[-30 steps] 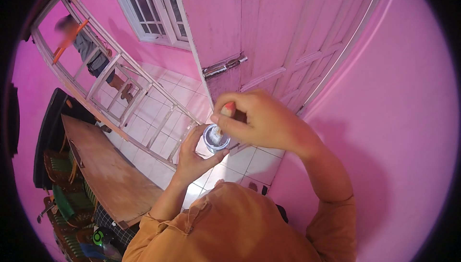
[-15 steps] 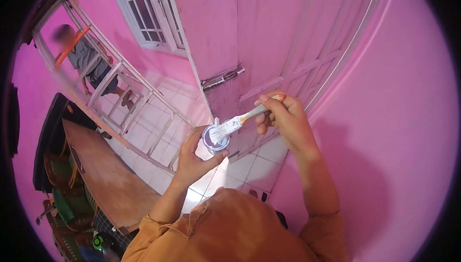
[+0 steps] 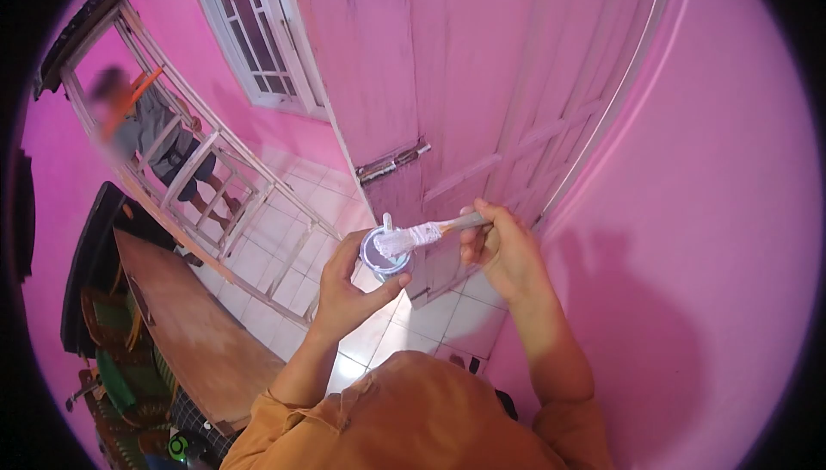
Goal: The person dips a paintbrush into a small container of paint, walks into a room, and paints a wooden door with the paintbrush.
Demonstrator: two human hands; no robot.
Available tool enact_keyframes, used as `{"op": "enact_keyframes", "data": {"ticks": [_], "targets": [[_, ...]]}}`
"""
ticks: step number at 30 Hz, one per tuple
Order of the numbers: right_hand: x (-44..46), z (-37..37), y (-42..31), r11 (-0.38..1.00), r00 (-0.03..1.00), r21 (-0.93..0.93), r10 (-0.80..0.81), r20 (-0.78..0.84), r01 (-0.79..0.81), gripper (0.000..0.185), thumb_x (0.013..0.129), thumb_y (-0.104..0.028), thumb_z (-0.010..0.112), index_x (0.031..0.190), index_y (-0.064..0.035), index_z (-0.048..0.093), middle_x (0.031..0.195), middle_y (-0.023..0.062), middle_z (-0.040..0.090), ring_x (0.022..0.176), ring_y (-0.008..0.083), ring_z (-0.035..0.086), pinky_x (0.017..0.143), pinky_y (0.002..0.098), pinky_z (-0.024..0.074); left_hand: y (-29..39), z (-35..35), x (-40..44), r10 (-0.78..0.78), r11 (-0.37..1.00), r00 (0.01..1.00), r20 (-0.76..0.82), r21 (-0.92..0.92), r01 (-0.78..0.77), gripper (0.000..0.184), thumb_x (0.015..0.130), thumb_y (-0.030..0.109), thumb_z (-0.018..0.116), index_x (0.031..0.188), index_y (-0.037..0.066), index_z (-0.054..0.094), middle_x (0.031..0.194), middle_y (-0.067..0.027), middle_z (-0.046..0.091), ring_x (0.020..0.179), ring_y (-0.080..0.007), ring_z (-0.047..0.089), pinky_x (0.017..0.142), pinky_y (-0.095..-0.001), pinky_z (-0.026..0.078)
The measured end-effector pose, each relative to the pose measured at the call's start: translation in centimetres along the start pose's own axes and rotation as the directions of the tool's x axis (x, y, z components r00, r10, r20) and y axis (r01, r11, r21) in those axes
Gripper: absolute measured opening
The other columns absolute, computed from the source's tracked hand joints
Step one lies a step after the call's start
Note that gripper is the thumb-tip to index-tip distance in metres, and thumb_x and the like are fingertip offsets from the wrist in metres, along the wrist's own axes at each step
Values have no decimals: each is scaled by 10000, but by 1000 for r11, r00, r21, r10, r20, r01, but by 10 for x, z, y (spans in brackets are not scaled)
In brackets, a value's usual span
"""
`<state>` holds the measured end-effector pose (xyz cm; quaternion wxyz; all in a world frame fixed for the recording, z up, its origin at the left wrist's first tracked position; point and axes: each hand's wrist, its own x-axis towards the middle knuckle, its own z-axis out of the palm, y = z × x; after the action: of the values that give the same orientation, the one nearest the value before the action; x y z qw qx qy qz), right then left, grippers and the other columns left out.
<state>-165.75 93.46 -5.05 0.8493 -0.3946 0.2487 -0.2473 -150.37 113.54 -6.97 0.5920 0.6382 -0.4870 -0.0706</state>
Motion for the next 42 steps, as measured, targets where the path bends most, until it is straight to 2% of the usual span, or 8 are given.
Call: {"op": "enact_keyframes", "data": {"ticks": [11,16,23,25,32,34,38,42], "targets": [[-12,49,-59,913,916,133,-396,65,385,304,1086,-318,600,1072,-20,657,787,87,700,623,225,675,594,367,576,0,1,-2,-18,1000,1000,4,20,18,556,786,251,912,1223,-8,687,1133,-134,720,1052,-249,712,942,-365,533],[-21,107,-110,517,532,-136,-838,123,845,275,1074,-269,664,1028,1,647,774,115,715,606,196,714,566,333,625,-3,2,-11,-40,999,999,16,35,40,561,796,263,920,1237,4,688,1160,-121,712,1096,-241,690,983,-371,513],[-19,178,-161,325,380,-234,-890,251,916,278,1000,-222,779,935,16,652,741,95,712,584,156,699,549,291,612,-9,-2,-29,-93,995,995,23,46,91,544,822,251,912,1250,6,679,1170,-92,692,1132,-204,657,1015,-358,489],[-15,196,-179,153,221,-231,-924,311,961,316,986,-243,798,857,6,655,710,85,710,578,134,695,541,265,599,-17,-1,-33,-79,996,997,6,42,79,562,807,273,929,1236,5,684,1154,-110,706,1096,-231,681,992,-364,506],[-43,198,-196,14,182,-404,-907,381,915,305,997,-249,786,850,-26,639,733,64,689,618,137,705,530,281,600,-20,-4,-43,-91,994,995,-34,56,93,558,788,290,952,1192,10,688,1116,-111,727,1040,-233,708,934,-360,533],[-30,182,-180,182,354,-390,-830,431,903,340,961,-251,825,782,-10,665,709,90,730,576,108,692,516,239,563,-22,-7,-45,-88,994,995,-38,63,90,557,788,291,951,1191,11,689,1112,-111,728,1036,-234,710,930,-360,535],[-19,190,-171,114,348,-468,-822,450,876,322,966,-234,814,801,7,678,690,74,724,565,100,683,512,234,555,-18,-9,-46,-112,990,993,-28,82,114,544,790,287,947,1183,13,689,1097,-113,729,1029,-244,713,926,-364,539],[-22,223,-212,-11,146,-312,-867,476,950,317,1000,-228,768,801,-11,649,682,77,702,551,104,674,488,236,565,-23,-7,-48,-112,993,993,-30,34,113,540,792,287,944,1179,11,687,1090,-113,728,1026,-246,712,921,-368,541]]}}
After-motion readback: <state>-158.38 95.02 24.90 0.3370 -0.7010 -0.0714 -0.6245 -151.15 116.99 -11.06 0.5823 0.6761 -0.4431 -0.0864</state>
